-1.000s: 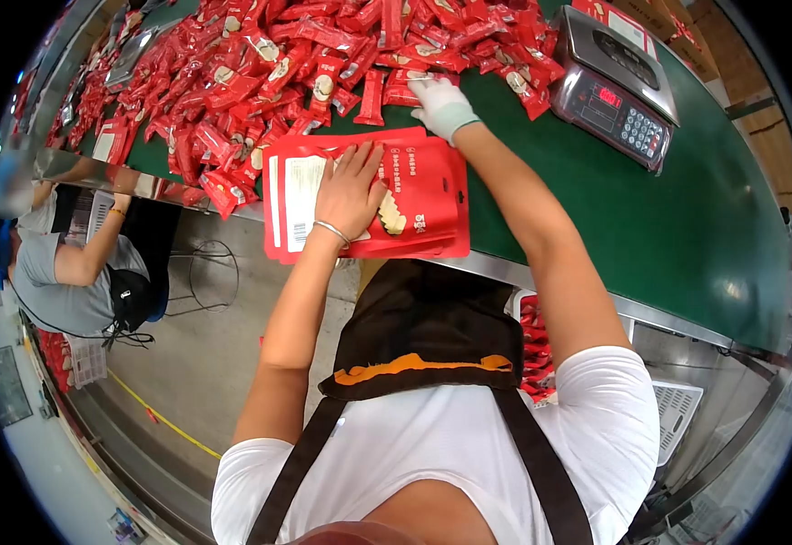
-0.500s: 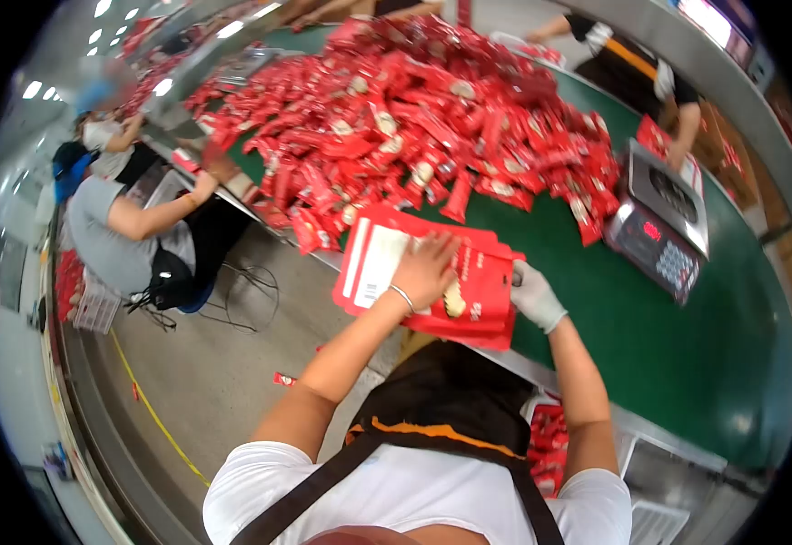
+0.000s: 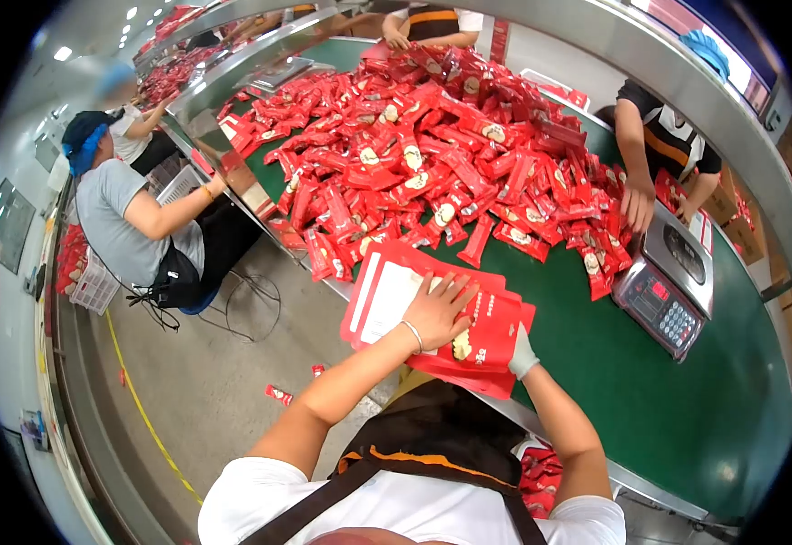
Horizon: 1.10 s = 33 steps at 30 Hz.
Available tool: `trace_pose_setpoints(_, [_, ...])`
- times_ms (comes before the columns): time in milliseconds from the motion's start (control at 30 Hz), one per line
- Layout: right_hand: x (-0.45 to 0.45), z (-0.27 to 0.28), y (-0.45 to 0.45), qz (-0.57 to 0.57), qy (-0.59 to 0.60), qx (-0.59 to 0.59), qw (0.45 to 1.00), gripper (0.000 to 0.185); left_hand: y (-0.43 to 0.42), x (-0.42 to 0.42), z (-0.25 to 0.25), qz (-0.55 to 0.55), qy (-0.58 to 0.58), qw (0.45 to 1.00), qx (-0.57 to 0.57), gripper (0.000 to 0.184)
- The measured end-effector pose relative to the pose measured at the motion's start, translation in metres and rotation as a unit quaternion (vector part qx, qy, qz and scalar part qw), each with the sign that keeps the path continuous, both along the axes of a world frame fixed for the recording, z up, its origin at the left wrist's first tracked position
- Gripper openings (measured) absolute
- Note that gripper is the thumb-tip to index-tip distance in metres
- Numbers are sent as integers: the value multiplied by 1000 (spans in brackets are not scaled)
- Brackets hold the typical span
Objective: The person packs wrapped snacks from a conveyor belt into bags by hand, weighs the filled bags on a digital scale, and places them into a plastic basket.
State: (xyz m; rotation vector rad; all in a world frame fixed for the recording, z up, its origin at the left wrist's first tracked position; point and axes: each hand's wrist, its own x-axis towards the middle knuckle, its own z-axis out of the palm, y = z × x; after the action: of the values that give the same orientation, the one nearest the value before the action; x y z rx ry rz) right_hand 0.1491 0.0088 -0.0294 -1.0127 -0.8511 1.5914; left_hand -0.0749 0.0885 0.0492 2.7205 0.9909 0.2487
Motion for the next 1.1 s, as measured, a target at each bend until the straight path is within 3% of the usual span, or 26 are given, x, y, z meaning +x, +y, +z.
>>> trace_pose_setpoints(33, [9,-35,3,33,130,-40,990,45,-1,0,0,-7,1,1000,10,65])
trace_pose_setpoints(67, [5,-30,2,36,129,-48,990,45,-1,0,1,-7,0,1000,22,65])
trace_pose_setpoints(100, [-3,-15,3,88,-110,60,988,47,-3,1,1,-13,8,1000,6,65])
trace_pose_setpoints(133, [-10,8,6,137,-339,167,916,49,-2,2,2,-6,8,1000,-3,65])
trace_pose_setpoints(167, [-13,41,4,200,-279,95,934,53,-2,2,2,-10,0,1000,0,66])
trace_pose_setpoints(200, [-15,63,5,237,-290,120,919,54,0,0,3,-17,-7,1000,7,66])
trace_pose_setpoints(267, [-27,81,4,202,-226,92,949,52,0,-1,4,-18,-14,1000,-8,67])
trace_pose_setpoints(533, [-47,11,21,65,-195,83,975,53,-2,10,15,-28,38,999,-18,73])
trace_pose_setpoints(633, [-48,8,24,54,-185,83,978,53,8,20,9,-46,18,998,30,67])
trace_pose_setpoints(700, [-48,9,27,56,-184,86,978,53,48,37,12,-56,-29,983,-174,56])
trace_pose_setpoints(767, [-49,11,28,56,-183,85,978,53,83,47,12,-24,82,987,-135,39])
trace_pose_setpoints(800, [-50,12,30,58,-183,85,978,54,96,53,6,-19,77,988,-131,39])
trace_pose_setpoints(867, [-49,14,32,61,-182,83,978,54,117,64,-9,-151,117,949,-249,25])
trace_pose_setpoints(1000, [-47,16,33,52,-193,83,976,54,110,72,-26,-182,32,965,-187,18])
trace_pose_setpoints(1067, [-48,11,35,44,-192,82,977,54,103,73,-36,-124,-49,971,-199,16])
trace_pose_setpoints(1100, [-47,8,36,36,-193,84,977,54,98,74,-30,-97,-16,976,-195,18])
